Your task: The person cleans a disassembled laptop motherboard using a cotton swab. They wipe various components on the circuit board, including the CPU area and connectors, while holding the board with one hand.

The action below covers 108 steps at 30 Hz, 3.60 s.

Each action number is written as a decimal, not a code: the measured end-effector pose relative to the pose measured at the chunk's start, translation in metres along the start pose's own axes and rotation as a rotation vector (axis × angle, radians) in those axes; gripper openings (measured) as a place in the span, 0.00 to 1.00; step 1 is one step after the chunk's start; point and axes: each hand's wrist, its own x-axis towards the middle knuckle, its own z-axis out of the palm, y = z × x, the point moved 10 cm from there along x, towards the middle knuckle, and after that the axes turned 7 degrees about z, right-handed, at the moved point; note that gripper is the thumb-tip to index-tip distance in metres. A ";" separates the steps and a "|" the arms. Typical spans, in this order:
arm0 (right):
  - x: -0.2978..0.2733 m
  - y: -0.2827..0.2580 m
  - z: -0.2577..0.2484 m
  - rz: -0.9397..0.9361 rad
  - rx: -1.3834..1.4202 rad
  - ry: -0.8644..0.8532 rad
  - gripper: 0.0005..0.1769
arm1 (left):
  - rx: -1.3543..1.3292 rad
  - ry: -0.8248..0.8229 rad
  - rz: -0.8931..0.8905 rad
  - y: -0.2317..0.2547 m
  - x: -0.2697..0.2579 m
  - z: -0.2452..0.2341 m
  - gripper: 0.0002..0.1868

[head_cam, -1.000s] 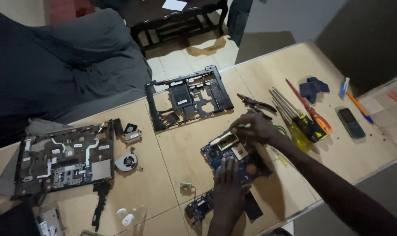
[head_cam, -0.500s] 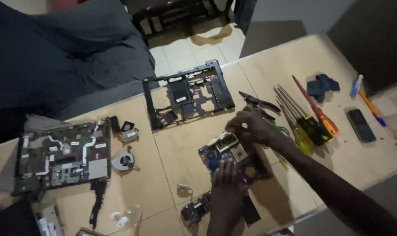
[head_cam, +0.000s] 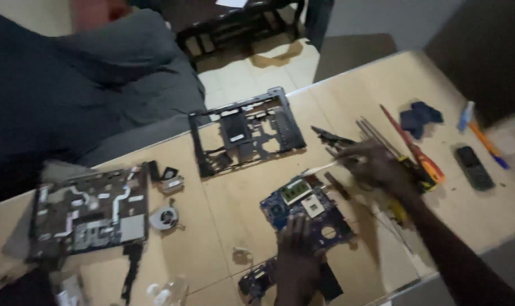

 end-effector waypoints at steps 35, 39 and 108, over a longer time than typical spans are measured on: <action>-0.041 -0.028 -0.025 0.164 -0.326 0.514 0.10 | -0.021 -0.054 0.022 0.003 -0.007 0.008 0.47; -0.019 -0.020 -0.009 -0.005 -0.419 0.293 0.06 | -0.030 -0.067 0.029 0.010 -0.005 -0.006 0.47; 0.074 -0.113 0.150 -0.490 -0.711 -0.681 0.06 | -0.024 0.053 0.109 0.020 -0.005 -0.038 0.34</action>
